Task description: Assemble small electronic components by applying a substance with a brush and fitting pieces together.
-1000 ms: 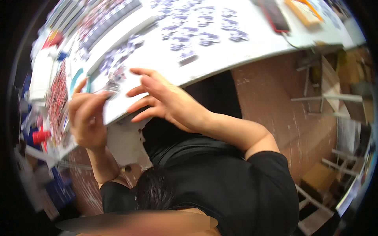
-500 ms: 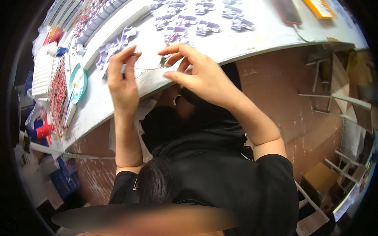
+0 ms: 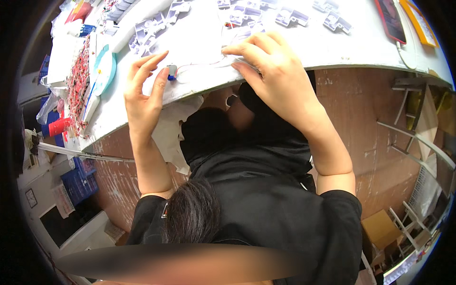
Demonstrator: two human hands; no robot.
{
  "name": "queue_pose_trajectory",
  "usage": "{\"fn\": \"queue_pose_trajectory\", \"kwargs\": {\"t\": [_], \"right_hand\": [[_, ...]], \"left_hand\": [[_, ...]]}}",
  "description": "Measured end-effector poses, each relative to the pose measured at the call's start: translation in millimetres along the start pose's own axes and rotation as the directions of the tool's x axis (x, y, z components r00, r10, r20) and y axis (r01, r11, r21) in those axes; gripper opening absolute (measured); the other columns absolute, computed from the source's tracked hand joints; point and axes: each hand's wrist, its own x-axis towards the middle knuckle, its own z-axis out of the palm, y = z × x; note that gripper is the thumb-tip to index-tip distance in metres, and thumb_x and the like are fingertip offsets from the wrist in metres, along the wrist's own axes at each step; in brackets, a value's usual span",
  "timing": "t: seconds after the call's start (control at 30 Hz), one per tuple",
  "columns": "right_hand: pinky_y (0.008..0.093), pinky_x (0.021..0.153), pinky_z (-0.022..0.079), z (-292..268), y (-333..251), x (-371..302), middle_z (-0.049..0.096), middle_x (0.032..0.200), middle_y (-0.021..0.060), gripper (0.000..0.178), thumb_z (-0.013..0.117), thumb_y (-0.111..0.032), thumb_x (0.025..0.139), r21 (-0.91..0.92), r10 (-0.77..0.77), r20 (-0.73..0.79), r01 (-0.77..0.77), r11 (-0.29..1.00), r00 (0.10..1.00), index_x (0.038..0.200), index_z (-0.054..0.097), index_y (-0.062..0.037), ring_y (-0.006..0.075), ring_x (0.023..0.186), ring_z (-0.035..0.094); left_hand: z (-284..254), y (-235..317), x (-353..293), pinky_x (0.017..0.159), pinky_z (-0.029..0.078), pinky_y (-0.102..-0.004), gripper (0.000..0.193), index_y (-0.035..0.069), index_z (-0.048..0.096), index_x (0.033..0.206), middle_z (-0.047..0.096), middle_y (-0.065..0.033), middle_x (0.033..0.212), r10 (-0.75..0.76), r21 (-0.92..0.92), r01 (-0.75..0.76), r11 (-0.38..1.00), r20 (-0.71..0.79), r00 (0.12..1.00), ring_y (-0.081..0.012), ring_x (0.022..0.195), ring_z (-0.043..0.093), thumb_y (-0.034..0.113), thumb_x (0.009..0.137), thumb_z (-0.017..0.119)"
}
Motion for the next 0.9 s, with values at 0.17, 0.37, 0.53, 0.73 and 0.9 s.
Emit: {"fn": "queue_pose_trajectory", "kwargs": {"t": [0.17,0.37,0.53,0.73,0.9], "right_hand": [[0.0371,0.083,0.048,5.6,4.5,1.2,0.061,0.093,0.0049,0.029,0.069,-0.006,0.083,-0.06,-0.066,-0.002,0.066,0.996,0.998,0.112,0.068,-0.0127,0.0254,0.094,0.058],[0.0363,0.083,0.051,14.4,1.5,14.9,0.063,0.097,0.0033,0.029,0.066,-0.007,0.084,-0.12,-0.141,0.003,0.14,0.983,0.99,0.112,0.069,-0.0154,0.0248,0.096,0.06],[0.0362,0.084,0.053,23.7,-12.2,47.2,0.065,0.101,0.0029,0.031,0.063,-0.005,0.084,-0.039,-0.217,-0.027,0.216,0.976,0.976,0.112,0.069,-0.0164,0.0247,0.099,0.061],[0.0347,0.084,0.054,34.1,-24.3,57.4,0.07,0.1,0.0052,0.029,0.066,-0.009,0.087,-0.068,-0.254,-0.223,0.245,0.967,0.941,0.114,0.071,-0.0131,0.0236,0.094,0.065],[0.0251,0.078,0.052,4.6,-56.0,35.9,0.074,0.102,0.0058,0.024,0.068,-0.013,0.094,0.451,0.224,0.06,-0.226,0.863,0.973,0.117,0.07,-0.0055,0.0081,0.083,0.065]], "left_hand": [[-14.5,7.7,5.3,0.082,0.051,-0.0325,0.043,0.011,0.067,0.126,0.063,-0.0097,0.113,-0.123,-0.043,0.133,0.99,0.179,0.976,-0.0221,0.092,0.062,0.014,0.084,0.076],[-10.3,0.4,0.4,0.078,0.052,-0.029,0.047,0.008,0.064,0.129,0.063,-0.0079,0.108,-0.212,-0.037,0.228,0.973,0.245,0.946,-0.0167,0.086,0.062,0.01,0.084,0.076],[-16.7,-6.4,-5.6,0.085,0.052,-0.0266,0.043,0.005,0.063,0.129,0.065,-0.0059,0.112,-0.272,-0.402,0.29,0.868,0.105,0.957,-0.0126,0.097,0.062,0.0,0.087,0.072],[-18.0,11.4,-0.4,0.093,0.052,-0.0298,0.046,-0.002,0.06,0.128,0.064,-0.0116,0.115,-0.049,-0.296,-0.068,0.953,-0.372,0.927,-0.0162,0.102,0.063,-0.011,0.084,0.07],[2.2,25.4,-5.0,0.091,0.051,-0.0335,0.047,0.002,0.065,0.118,0.068,-0.0094,0.112,0.294,0.004,-0.319,0.948,-0.397,0.87,-0.0225,0.1,0.065,-0.013,0.074,0.074]]}}
